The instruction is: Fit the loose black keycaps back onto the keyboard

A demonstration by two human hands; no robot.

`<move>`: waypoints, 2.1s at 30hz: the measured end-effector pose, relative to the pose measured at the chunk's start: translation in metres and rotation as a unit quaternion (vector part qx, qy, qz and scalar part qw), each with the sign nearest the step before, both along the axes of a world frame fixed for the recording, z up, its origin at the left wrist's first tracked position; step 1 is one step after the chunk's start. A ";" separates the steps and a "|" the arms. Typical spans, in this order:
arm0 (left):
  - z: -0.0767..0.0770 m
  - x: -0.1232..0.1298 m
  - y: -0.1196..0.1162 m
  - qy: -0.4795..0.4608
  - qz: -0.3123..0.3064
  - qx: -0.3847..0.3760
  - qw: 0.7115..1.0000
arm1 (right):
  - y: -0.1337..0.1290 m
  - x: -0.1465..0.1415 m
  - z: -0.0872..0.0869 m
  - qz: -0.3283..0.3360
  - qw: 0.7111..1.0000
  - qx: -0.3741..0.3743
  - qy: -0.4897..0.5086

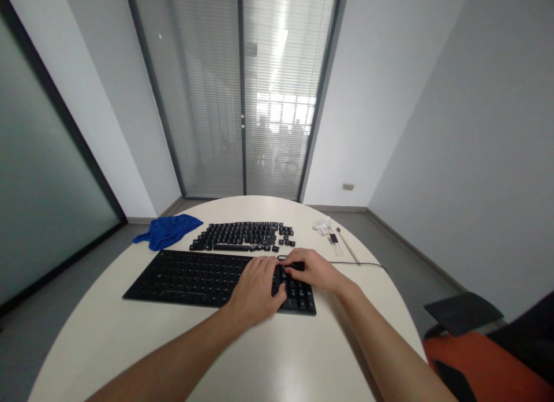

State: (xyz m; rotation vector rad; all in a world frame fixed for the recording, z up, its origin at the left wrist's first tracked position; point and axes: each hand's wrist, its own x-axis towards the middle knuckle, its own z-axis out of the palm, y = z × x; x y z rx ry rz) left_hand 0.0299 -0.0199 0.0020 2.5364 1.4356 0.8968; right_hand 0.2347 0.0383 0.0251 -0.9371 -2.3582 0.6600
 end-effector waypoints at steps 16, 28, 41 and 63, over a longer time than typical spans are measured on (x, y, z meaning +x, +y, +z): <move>0.019 -0.022 0.005 0.088 -0.106 -0.012 0.990 | -0.001 0.005 -0.003 -0.082 0.996 -0.022 0.008; 0.013 -0.032 0.008 0.124 -0.120 -0.036 0.984 | -0.001 0.002 -0.002 -0.060 0.998 -0.001 -0.013; 0.016 -0.034 0.012 0.115 -0.118 -0.072 0.984 | -0.004 0.000 -0.002 -0.052 0.998 0.010 -0.017; 0.006 -0.018 0.001 0.126 -0.118 -0.074 0.982 | 0.002 0.017 0.001 -0.063 0.995 0.016 -0.079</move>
